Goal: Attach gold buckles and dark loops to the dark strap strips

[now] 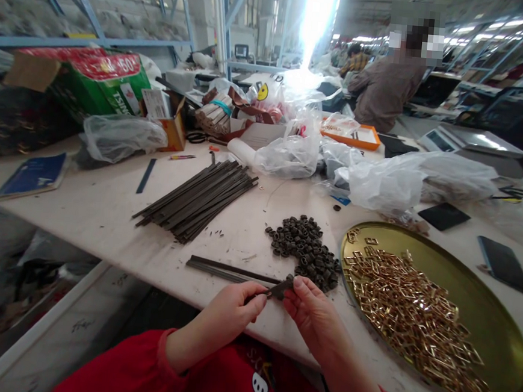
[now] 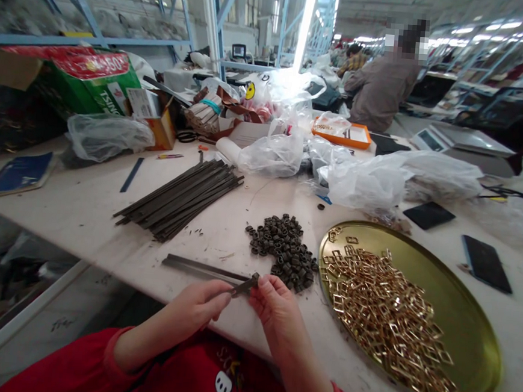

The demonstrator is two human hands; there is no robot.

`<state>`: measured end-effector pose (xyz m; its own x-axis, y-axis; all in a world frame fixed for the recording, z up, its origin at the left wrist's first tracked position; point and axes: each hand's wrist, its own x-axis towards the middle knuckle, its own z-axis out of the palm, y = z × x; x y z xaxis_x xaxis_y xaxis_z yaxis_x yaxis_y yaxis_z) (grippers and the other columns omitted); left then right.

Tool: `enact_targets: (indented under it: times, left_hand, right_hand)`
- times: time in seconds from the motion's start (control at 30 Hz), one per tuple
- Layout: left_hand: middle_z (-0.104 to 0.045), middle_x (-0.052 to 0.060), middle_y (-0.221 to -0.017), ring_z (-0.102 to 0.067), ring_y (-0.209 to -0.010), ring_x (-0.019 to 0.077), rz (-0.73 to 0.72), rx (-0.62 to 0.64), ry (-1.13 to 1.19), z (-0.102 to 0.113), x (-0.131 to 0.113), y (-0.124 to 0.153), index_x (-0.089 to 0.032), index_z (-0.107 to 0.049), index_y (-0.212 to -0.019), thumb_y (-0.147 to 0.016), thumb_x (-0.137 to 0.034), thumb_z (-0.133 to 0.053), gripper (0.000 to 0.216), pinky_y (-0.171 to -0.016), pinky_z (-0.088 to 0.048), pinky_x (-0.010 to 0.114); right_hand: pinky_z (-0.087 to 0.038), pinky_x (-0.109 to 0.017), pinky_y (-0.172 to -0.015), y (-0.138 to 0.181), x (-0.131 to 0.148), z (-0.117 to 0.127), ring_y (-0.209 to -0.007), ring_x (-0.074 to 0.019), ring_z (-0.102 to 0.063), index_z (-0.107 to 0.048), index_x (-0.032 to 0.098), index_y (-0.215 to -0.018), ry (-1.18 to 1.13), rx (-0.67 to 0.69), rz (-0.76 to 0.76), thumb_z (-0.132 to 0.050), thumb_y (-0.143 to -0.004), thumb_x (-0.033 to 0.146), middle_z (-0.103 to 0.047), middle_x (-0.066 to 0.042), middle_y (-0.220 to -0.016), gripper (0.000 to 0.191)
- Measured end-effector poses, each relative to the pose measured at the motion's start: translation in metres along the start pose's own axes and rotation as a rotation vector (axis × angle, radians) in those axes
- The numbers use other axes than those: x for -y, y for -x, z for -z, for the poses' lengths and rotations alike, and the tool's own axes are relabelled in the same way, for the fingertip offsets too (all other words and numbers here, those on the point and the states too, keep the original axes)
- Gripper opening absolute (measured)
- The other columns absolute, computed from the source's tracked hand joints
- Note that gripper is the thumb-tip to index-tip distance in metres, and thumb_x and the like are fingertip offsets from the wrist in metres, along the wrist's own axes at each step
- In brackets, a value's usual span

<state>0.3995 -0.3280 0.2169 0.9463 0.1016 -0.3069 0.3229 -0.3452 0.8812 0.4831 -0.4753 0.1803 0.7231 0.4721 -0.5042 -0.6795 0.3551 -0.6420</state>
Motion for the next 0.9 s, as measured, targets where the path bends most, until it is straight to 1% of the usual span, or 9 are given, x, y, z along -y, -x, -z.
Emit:
enact_targets:
  times: [0.13,0.23,0.4,0.53,0.6,0.7,0.8,0.87,0.9]
  left_hand:
    - [-0.057,-0.002,-0.065,-0.048,-0.060,0.0119,-0.017,-0.046,-0.071,0.002,0.000,-0.003,-0.014,-0.064,-0.083,-0.082,-0.025,-0.041,0.026,-0.055,-0.033,0.019]
    - [-0.056,-0.002,-0.063,-0.047,-0.058,0.0119,-0.011,-0.046,-0.099,0.003,0.000,-0.003,-0.015,-0.063,-0.079,-0.082,-0.025,-0.040,0.025,-0.054,-0.032,0.020]
    - [-0.049,-0.004,-0.055,-0.043,-0.053,0.0103,-0.044,-0.035,-0.117,0.000,-0.002,-0.006,-0.016,-0.058,-0.071,-0.085,-0.028,-0.038,0.027,-0.052,-0.029,0.020]
    - [-0.047,-0.005,-0.055,-0.042,-0.053,0.0099,-0.072,-0.052,-0.148,-0.002,-0.005,-0.008,-0.016,-0.055,-0.067,-0.085,-0.026,-0.039,0.026,-0.052,-0.029,0.020]
    - [-0.048,-0.004,-0.057,-0.043,-0.055,0.0100,-0.084,-0.058,-0.184,-0.003,-0.004,-0.008,-0.016,-0.053,-0.065,-0.084,-0.025,-0.039,0.026,-0.052,-0.028,0.020]
    - [-0.050,-0.004,-0.060,-0.044,-0.058,0.0103,-0.098,-0.041,-0.229,-0.005,-0.002,-0.007,-0.016,-0.054,-0.066,-0.084,-0.024,-0.039,0.025,-0.053,-0.027,0.021]
    - [-0.053,-0.003,-0.062,-0.046,-0.059,0.0105,-0.091,-0.005,-0.206,-0.006,0.000,-0.007,-0.016,-0.056,-0.068,-0.083,-0.024,-0.039,0.024,-0.053,-0.028,0.020]
    - [-0.053,-0.003,-0.061,-0.046,-0.059,0.0103,-0.083,0.015,-0.161,-0.006,0.000,-0.007,-0.015,-0.057,-0.069,-0.083,-0.024,-0.039,0.024,-0.053,-0.028,0.020]
    - [-0.053,-0.004,-0.061,-0.046,-0.059,0.0102,-0.085,0.022,-0.142,-0.007,0.000,-0.007,-0.015,-0.058,-0.069,-0.083,-0.023,-0.040,0.024,-0.053,-0.029,0.020]
  right_hand:
    - [-0.051,-0.018,-0.059,0.001,-0.003,-0.002,-0.060,-0.0077,-0.060,-0.061,0.018,-0.072,-0.029,-0.006,-0.037,-0.081,-0.056,0.026,-0.064,0.004,-0.068,0.027]
    - [-0.051,-0.019,-0.062,0.001,-0.004,-0.003,-0.062,-0.0081,-0.060,-0.061,0.018,-0.071,-0.020,-0.020,-0.040,-0.082,-0.054,0.028,-0.065,0.004,-0.069,0.029]
    - [-0.047,-0.019,-0.063,0.004,-0.005,-0.010,-0.063,-0.0086,-0.058,-0.059,0.017,-0.068,0.076,0.021,0.019,-0.081,-0.056,0.033,-0.063,0.003,-0.066,0.029]
    - [-0.045,-0.022,-0.066,0.006,-0.008,-0.012,-0.064,-0.0089,-0.057,-0.059,0.017,-0.068,0.043,0.028,-0.038,-0.082,-0.054,0.033,-0.062,0.003,-0.065,0.031]
    - [-0.044,-0.022,-0.068,0.007,-0.011,-0.011,-0.064,-0.0089,-0.055,-0.058,0.018,-0.070,0.025,0.056,-0.053,-0.081,-0.056,0.032,-0.061,0.003,-0.067,0.030]
    - [-0.041,-0.022,-0.066,0.008,-0.016,-0.005,-0.064,-0.0088,-0.051,-0.057,0.018,-0.070,0.094,0.127,0.015,-0.075,-0.064,0.035,-0.058,0.004,-0.066,0.025]
    - [-0.037,-0.022,-0.065,0.009,-0.017,0.003,-0.064,-0.0096,-0.047,-0.056,0.018,-0.069,0.288,0.182,0.136,-0.069,-0.072,0.036,-0.055,0.004,-0.064,0.021]
    - [-0.037,-0.024,-0.066,0.009,-0.015,0.008,-0.065,-0.0107,-0.047,-0.058,0.020,-0.078,0.363,0.186,0.175,-0.068,-0.073,0.034,-0.054,0.004,-0.065,0.018]
    - [-0.037,-0.025,-0.066,0.009,-0.014,0.009,-0.066,-0.0113,-0.047,-0.060,0.021,-0.085,0.383,0.189,0.176,-0.068,-0.073,0.034,-0.054,0.004,-0.066,0.020]
